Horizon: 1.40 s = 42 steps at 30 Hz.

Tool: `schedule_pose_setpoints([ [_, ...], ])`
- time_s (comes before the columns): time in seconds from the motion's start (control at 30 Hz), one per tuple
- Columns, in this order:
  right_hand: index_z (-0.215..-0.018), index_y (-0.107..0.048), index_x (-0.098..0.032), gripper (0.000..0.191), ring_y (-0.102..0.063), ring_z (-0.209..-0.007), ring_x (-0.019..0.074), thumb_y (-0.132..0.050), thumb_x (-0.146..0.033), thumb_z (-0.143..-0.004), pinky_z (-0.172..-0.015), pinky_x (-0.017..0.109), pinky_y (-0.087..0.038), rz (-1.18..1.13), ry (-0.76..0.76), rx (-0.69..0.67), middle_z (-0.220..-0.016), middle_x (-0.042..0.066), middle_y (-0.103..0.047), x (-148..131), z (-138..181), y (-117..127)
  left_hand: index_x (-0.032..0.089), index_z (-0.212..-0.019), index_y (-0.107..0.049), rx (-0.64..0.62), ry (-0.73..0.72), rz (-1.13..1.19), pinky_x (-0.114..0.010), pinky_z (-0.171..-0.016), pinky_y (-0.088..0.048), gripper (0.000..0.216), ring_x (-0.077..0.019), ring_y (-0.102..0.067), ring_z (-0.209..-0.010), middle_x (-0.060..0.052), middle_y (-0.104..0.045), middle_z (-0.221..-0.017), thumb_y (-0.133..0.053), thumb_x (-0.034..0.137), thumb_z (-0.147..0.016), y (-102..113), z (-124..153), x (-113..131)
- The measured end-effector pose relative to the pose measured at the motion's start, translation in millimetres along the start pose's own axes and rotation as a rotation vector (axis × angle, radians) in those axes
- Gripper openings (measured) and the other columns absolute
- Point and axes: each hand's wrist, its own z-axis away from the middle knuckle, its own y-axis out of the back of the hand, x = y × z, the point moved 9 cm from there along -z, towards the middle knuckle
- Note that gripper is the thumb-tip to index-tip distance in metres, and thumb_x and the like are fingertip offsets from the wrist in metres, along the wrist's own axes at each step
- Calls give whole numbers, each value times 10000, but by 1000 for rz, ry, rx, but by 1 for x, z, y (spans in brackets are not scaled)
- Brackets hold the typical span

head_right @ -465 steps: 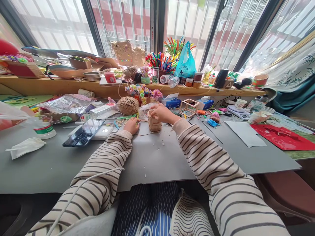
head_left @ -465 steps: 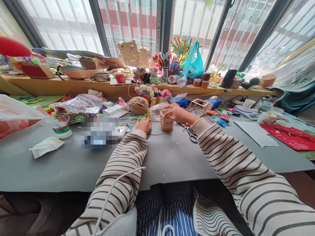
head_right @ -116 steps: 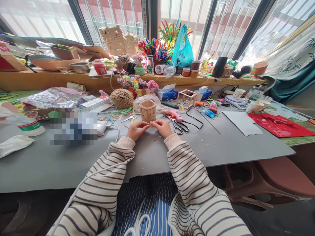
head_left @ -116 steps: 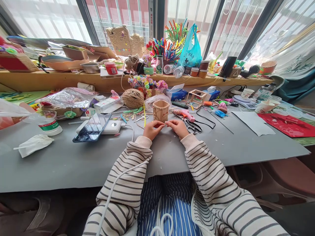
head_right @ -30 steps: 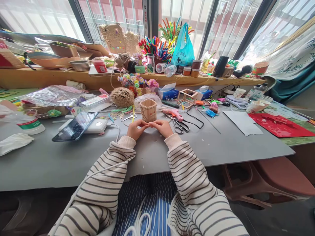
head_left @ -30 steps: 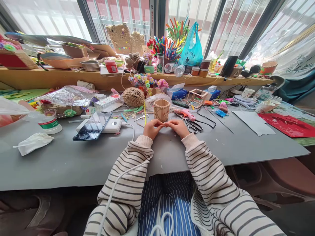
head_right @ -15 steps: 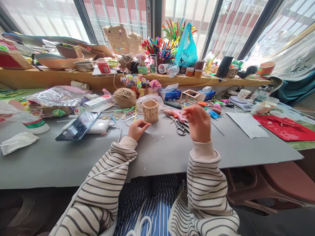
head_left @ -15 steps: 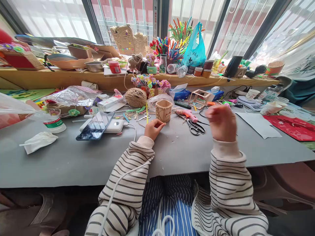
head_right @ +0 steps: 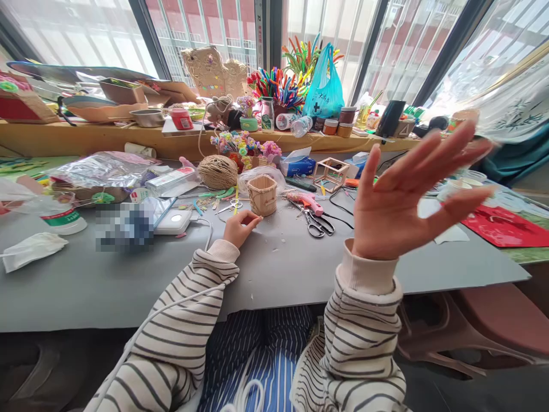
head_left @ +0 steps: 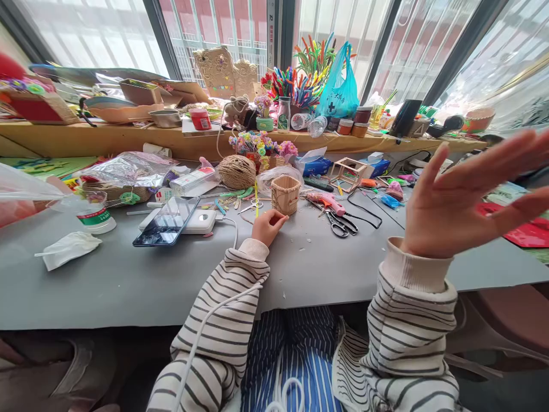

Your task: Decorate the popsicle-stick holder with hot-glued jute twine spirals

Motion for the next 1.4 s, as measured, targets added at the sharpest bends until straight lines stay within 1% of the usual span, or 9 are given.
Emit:
schedule_pose_setpoints([
  [0.1,-1215,-411,-291,371,-616,-843,195,-293,-366,-872,-778,411,-461,-7,-8,37,-901,53,-618,-2,0,-31,176,-619,-550,-6,5,6,-238,-538,-427,190,-108,-498,-511,11,-564,-562,-546,345,-707,-1,0,-1],
  [0.2,-1316,-224,-279,429,-611,-877,175,-261,-306,-890,-850,408,-434,4,16,165,-821,26,-640,-6,0,-48,177,-642,-556,-6,5,10,-238,-540,-430,180,-104,-493,-513,4,-574,-594,-539,343,-711,-1,0,0],
  [0.23,-1297,-267,-278,427,-576,-965,176,-327,-297,-874,-882,402,-416,49,46,121,-898,26,-640,-5,-1,-62,178,-648,-559,-6,2,11,-239,-544,-432,175,-104,-493,-516,2,-577,-605,-539,340,-710,-1,0,0],
  [0.27,-1201,-422,-266,358,-511,-1064,188,-398,-305,-846,-916,399,-390,119,79,37,-1032,36,-601,-2,-1,-79,179,-652,-562,-6,-2,13,-240,-549,-435,169,-104,-494,-520,0,-580,-614,-541,337,-709,-1,0,1],
  [0.33,-882,-625,-221,191,-509,-1045,198,-485,-320,-799,-910,378,-388,224,116,-140,-1049,43,-600,18,4,-113,179,-655,-566,-9,-11,17,-245,-563,-443,159,-107,-500,-532,-4,-584,-625,-546,329,-704,-1,0,1],
  [0.4,-730,-642,-195,184,-564,-885,182,-502,-299,-791,-819,344,-434,304,28,-238,-868,49,-650,53,13,-137,179,-659,-570,-11,-18,21,-249,-576,-452,152,-112,-513,-548,-9,-591,-637,-549,323,-701,-2,0,1],
  [0.53,-820,-646,-177,149,-543,-805,204,-555,-272,-750,-738,344,-438,400,-18,-305,-789,68,-647,96,31,-160,180,-661,-573,-12,-18,21,-247,-569,-458,151,-117,-524,-560,-10,-592,-635,-545,323,-703,-3,-1,-2],
  [0.9,-813,-652,-179,150,-515,-818,195,-514,-209,-761,-782,315,-406,439,47,-404,-803,61,-640,99,45,-172,178,-657,-572,2,10,8,-242,-553,-451,115,-114,-522,-540,-7,-599,-618,-543,282,-695,-2,-2,-5],
  [1.4,-785,-652,-184,178,-518,-794,196,-477,-220,-780,-733,306,-411,517,43,-341,-770,66,-636,99,44,-168,169,-684,-605,-41,12,49,-237,-531,-459,133,-110,-524,-520,-25,-625,-647,-556,292,-682,-6,-1,-3],
])
